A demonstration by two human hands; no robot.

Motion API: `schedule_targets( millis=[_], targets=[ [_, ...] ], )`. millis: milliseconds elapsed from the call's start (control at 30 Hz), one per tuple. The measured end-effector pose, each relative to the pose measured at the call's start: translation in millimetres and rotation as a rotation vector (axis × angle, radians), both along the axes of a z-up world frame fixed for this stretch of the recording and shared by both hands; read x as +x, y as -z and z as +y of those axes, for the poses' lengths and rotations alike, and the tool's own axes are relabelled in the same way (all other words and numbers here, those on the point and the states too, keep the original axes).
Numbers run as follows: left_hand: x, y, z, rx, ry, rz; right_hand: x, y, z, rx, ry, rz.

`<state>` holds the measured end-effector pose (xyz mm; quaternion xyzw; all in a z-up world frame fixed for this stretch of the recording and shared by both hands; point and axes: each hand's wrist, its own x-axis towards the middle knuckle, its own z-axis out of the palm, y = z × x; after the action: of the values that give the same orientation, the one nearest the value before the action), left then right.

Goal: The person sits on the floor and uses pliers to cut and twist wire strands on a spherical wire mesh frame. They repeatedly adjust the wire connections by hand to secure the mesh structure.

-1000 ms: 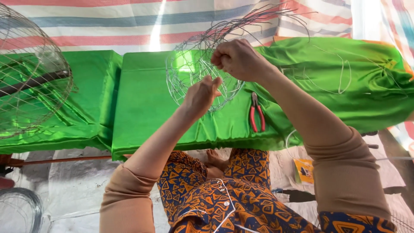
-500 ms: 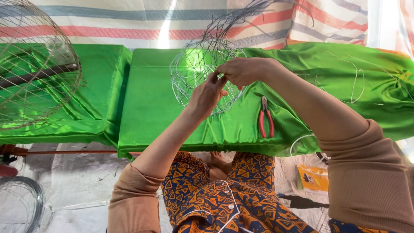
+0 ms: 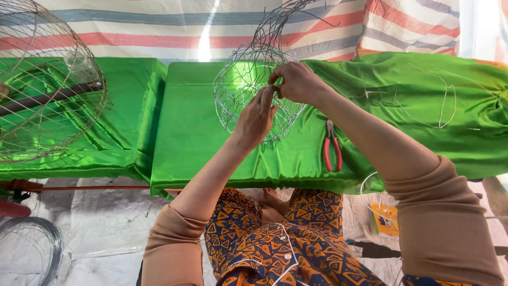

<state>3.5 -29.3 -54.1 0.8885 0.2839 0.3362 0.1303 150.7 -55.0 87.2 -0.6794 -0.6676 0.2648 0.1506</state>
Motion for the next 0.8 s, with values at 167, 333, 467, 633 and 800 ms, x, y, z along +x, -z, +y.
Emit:
schedule_targets(
  millis=[167, 333, 467, 633, 800],
  targets=[
    [-3, -13, -9, -0.016, -0.017, 0.046, 17, 16, 14, -0.015, -0.077, -0.097],
    [-4, -22, -18, 0.012, -0.034, 0.092, 10, 6, 7, -0.082, -0.122, -0.221],
    [-5, -35, -31, 0.004, 0.038, 0.021, -1, -6, -1, -0.167, -0.229, -0.204],
    [0, -28, -37, 0.068, 0.034, -0.006, 8, 0, -24, -0.182, -0.007, 0.074],
    [8, -23, -50, 0.213, 0.017, -0.072, 17, 6, -37, -0.045, 0.126, 0.125]
  ],
)
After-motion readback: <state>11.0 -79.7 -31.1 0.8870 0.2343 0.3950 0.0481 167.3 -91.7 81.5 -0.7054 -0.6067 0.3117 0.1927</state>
